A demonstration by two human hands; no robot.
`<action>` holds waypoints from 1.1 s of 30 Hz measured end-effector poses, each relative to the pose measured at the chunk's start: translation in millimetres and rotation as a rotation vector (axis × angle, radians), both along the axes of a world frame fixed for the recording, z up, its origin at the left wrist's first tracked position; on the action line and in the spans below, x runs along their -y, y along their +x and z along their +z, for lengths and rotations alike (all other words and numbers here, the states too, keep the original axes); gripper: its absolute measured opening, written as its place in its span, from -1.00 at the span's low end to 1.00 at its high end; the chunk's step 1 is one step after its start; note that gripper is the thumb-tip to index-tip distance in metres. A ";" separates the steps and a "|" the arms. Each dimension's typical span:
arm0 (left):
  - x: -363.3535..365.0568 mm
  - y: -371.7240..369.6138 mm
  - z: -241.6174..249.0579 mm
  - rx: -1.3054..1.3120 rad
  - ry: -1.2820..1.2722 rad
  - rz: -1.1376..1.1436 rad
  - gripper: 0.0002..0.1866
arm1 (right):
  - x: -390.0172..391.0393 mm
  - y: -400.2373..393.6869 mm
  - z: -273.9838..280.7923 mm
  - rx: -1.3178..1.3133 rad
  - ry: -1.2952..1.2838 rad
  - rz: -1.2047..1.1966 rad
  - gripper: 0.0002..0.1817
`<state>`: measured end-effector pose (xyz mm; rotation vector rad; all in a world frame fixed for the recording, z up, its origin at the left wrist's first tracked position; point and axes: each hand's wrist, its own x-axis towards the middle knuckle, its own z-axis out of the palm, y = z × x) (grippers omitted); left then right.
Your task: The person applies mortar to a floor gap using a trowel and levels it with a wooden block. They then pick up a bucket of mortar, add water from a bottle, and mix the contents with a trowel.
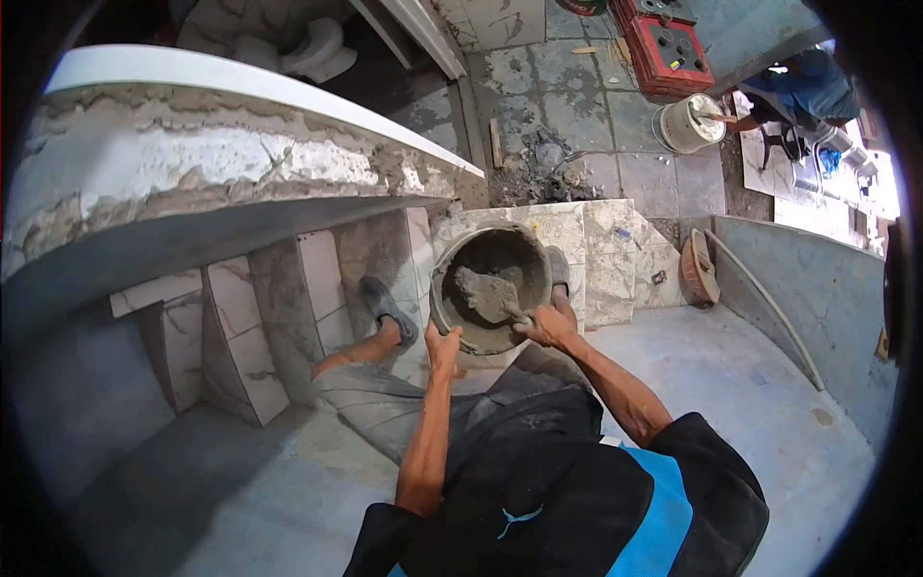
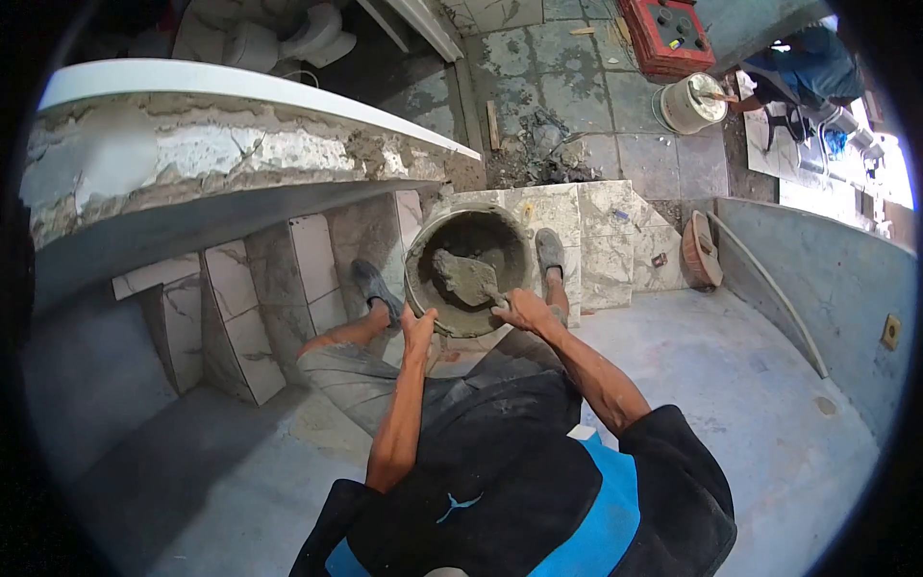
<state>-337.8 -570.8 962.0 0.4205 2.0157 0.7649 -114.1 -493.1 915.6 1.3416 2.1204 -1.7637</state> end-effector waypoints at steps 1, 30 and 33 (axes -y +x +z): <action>2.0 -4.3 -8.4 0.000 -0.046 0.051 -0.31 | -1.3 0.7 9.8 0.030 -0.017 -0.055 -0.41; 54.9 -62.0 -25.2 0.034 -0.124 0.368 -0.23 | -9.2 -130.3 62.0 -0.127 0.098 -0.811 -0.59; 73.3 -73.1 -64.3 0.014 -0.277 0.347 -0.17 | 17.9 -50.1 40.0 0.086 0.168 -0.614 -0.58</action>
